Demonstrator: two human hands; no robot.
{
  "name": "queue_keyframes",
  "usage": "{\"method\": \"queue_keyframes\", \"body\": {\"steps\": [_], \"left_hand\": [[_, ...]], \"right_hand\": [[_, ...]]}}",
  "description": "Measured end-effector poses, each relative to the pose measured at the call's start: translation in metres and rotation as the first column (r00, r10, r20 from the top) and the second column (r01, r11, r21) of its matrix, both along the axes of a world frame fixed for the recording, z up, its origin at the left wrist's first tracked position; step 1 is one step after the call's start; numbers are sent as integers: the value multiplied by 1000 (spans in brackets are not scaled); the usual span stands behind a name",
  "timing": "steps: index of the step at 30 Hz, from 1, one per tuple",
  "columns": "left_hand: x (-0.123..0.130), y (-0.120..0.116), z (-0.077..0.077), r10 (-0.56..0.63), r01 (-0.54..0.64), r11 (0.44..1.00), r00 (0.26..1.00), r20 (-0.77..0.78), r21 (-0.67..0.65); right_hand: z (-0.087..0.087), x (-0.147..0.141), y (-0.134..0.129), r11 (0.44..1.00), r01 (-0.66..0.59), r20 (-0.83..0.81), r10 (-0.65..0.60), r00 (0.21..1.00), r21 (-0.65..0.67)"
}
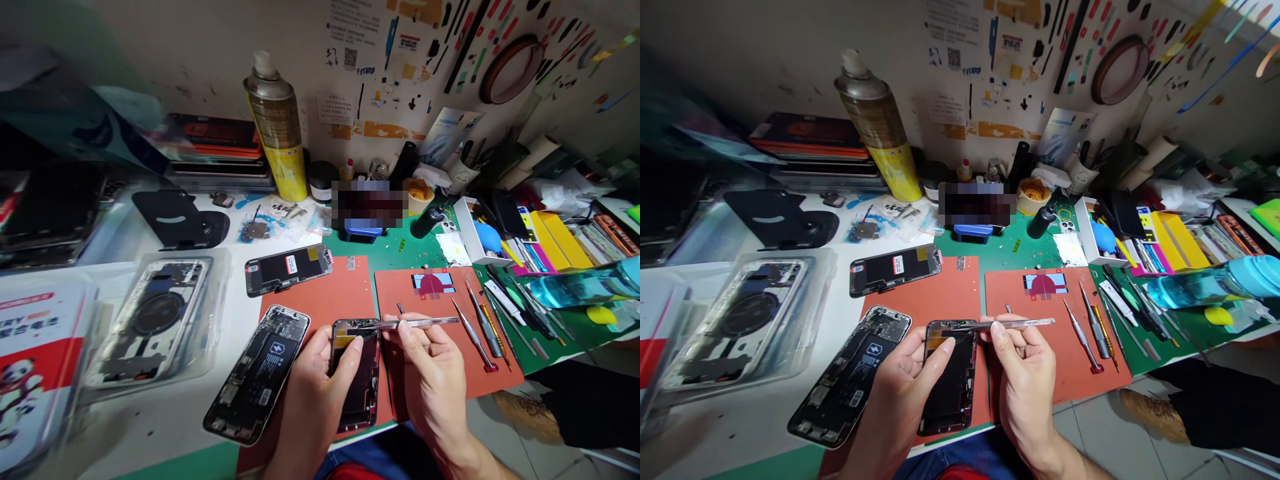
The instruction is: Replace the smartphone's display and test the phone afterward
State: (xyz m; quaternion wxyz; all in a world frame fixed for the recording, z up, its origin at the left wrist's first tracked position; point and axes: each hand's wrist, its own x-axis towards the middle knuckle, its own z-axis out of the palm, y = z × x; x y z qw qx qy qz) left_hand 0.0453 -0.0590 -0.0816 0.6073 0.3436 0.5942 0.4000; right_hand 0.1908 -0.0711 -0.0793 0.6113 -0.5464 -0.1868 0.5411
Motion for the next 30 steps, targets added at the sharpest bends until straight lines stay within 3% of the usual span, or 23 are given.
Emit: {"method": "queue_keyframes", "body": {"steps": [13,30], "left_hand": [[0,-2,-1,1,-1,1000,1000,-31,22],[1,1,5,-29,25,999,995,91,38]], "right_hand": [[-2,-3,-1,1000,6,-30,-6,1000,-7],[7,-6,5,998,-51,-113,47,992,-34]]}}
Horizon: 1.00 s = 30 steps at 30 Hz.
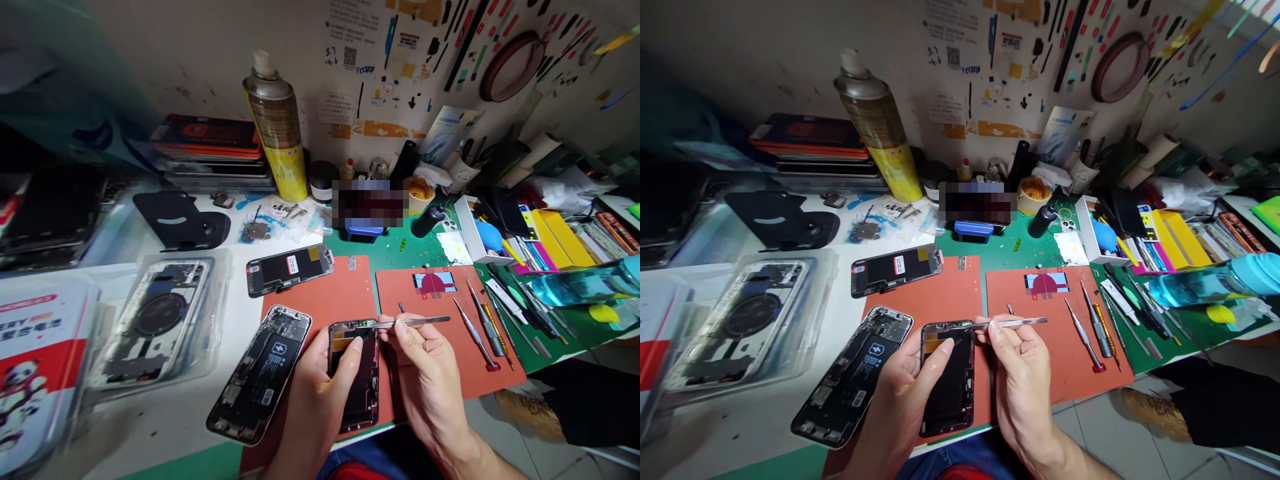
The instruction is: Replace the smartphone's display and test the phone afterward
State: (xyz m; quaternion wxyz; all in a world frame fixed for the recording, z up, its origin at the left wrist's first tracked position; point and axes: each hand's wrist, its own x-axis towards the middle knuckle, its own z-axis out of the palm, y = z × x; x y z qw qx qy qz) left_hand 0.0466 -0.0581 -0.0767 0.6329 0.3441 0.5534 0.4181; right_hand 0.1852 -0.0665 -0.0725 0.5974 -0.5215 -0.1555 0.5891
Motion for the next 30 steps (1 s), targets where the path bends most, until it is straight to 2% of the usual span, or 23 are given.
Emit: {"method": "queue_keyframes", "body": {"steps": [6,12,17,24,30], "left_hand": [[-1,-1,-1,13,-13,1000,999,-29,2],[-1,-1,-1,11,-11,1000,1000,-13,-16],[-1,-1,-3,8,-8,1000,1000,-25,-21],[0,-2,-6,34,-33,999,998,-43,5],[0,-2,-6,3,-2,1000,996,-93,12]], "right_hand": [[-1,-1,0,1000,0,-35,0,999,-5],[-4,-1,-5,1000,10,44,-11,999,15],[-4,0,-5,998,63,112,-66,991,31],[-5,-1,-7,997,76,123,-80,989,34],[-8,0,-10,995,88,144,-93,985,45]]}}
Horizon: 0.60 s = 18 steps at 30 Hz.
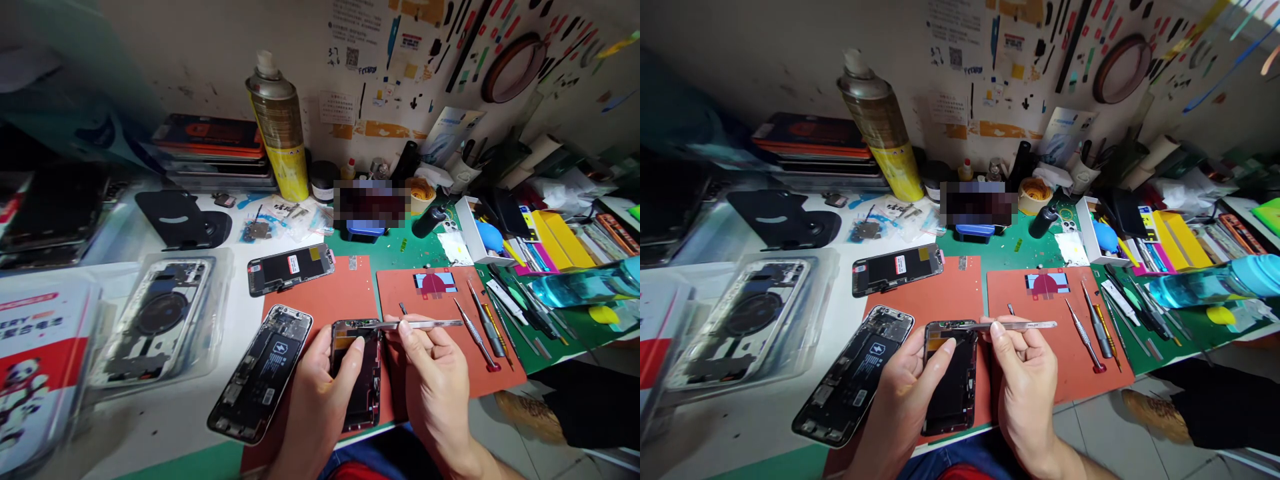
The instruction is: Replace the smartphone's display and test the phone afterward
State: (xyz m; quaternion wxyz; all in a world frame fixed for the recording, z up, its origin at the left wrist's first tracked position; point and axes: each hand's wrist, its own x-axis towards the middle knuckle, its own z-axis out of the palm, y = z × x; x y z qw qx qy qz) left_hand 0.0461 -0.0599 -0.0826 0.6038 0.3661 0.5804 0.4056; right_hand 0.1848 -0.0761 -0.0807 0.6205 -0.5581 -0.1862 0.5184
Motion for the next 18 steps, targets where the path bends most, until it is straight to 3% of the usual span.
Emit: {"method": "queue_keyframes", "body": {"steps": [18], "left_hand": [[2,-3,-9,25,-26,1000,999,31,13]], "right_hand": [[0,-1,3,999,-28,94,30,995,-24]]}}
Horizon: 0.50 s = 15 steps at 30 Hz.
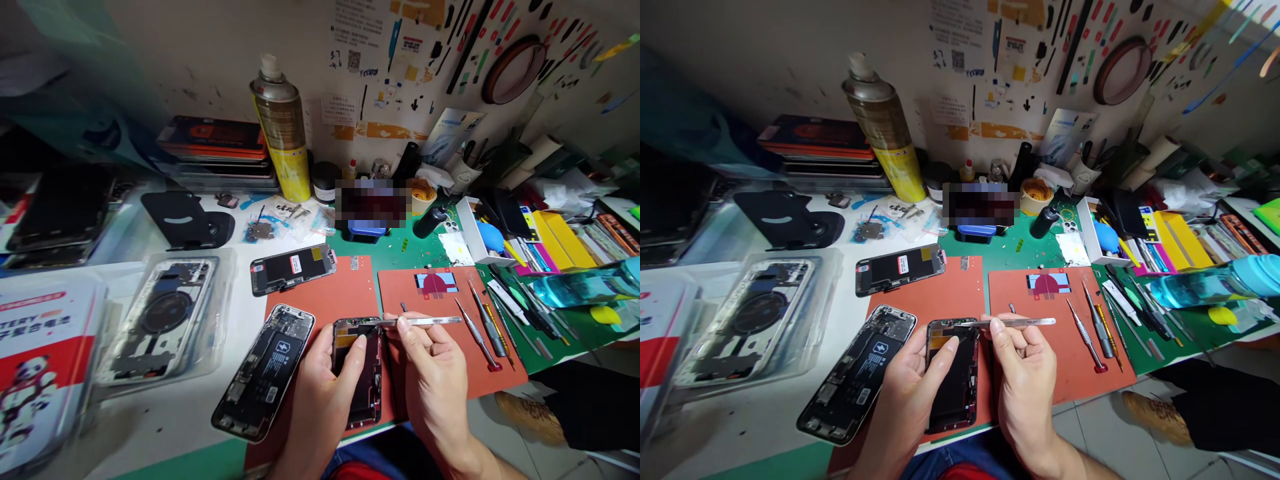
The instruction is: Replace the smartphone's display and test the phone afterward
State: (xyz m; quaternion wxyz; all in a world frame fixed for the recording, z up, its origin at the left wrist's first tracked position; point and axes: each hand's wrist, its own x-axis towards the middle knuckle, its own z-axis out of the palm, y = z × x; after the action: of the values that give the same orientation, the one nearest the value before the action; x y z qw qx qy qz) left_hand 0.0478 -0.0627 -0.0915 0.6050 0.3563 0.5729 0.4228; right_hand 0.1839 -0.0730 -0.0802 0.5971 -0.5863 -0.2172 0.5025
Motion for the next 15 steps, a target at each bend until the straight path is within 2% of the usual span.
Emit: {"method": "queue_keyframes", "body": {"steps": [7,11,15], "left_hand": [[0,1,1,45,-45,999,999,12,23],[0,1,0,22,-21,1000,999,-31,20],[0,0,0,0,0,1000,999,-32,20]], "right_hand": [[3,-1,3,1000,-7,-21,7,1000,-10],[3,-2,4,1000,-6,-31,5,999,-11],[5,-3,5,1000,-22,-124,20,992,-12]]}}
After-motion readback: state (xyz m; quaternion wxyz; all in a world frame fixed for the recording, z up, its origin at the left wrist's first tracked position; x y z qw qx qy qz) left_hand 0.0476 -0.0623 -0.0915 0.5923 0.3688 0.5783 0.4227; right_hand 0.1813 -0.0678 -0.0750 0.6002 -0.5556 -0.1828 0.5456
